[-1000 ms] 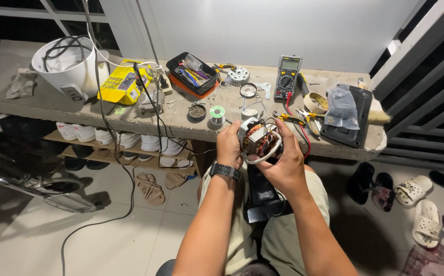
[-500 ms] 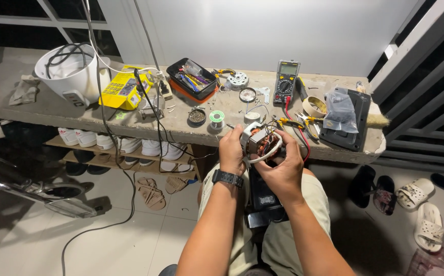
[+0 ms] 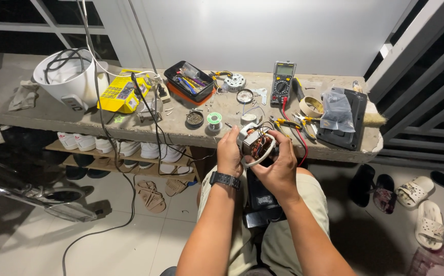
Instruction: Fitting a copper-wound stator into a motor housing on a repair bench.
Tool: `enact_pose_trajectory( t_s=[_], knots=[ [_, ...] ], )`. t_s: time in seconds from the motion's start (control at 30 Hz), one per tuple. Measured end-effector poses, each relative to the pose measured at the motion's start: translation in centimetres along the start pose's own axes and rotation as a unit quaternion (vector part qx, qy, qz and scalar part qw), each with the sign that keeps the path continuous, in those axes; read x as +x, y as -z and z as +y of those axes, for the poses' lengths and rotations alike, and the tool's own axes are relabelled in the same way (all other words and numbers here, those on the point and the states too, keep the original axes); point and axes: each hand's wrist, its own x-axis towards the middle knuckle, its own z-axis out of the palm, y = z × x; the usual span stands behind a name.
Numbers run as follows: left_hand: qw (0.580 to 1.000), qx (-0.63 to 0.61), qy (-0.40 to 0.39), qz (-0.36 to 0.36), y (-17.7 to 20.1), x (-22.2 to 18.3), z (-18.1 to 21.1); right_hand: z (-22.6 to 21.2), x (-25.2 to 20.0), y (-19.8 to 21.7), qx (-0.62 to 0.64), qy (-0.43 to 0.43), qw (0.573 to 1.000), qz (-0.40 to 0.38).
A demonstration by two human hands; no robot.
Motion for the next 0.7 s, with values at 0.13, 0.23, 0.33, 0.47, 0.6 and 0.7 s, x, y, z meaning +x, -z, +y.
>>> enact_pose_trajectory(
  t_s=[0.13, 0.23, 0.33, 0.47, 0.6, 0.7],
  knots=[
    [1.0, 0.0, 0.001, -0.002, 0.3, 0.3, -0.5, -0.3, -0.1, -0.2, -0.011, -0.005, 1.0, 0.004],
    [1.0, 0.005, -0.002, 0.0, 0.4, 0.2, -0.7, -0.3, -0.3, -0.2, -0.022, -0.004, 1.0, 0.008],
    [1.0, 0.021, -0.003, -0.002, 0.9, 0.2, -1.3, -0.1, -0.2, -0.3, -0.047, 0.009, 0.999, 0.008],
    [0.994, 0.087, -0.052, -0.03, 1.7, -1.5, -1.3, 0.2, -0.3, -0.7, -0.041, -0.006, 0.999, 0.021],
    [0.958, 0.15, -0.151, -0.19, 4.9, -0.3, -4.0, -0.9, 0.0, -0.1, -0.046, -0.013, 0.999, 0.023],
    [0.911, 0.244, -0.198, -0.266, 4.8, -2.8, -1.4, -1.0, -0.3, -0.7, -0.059, 0.005, 0.998, 0.037]
  ],
)
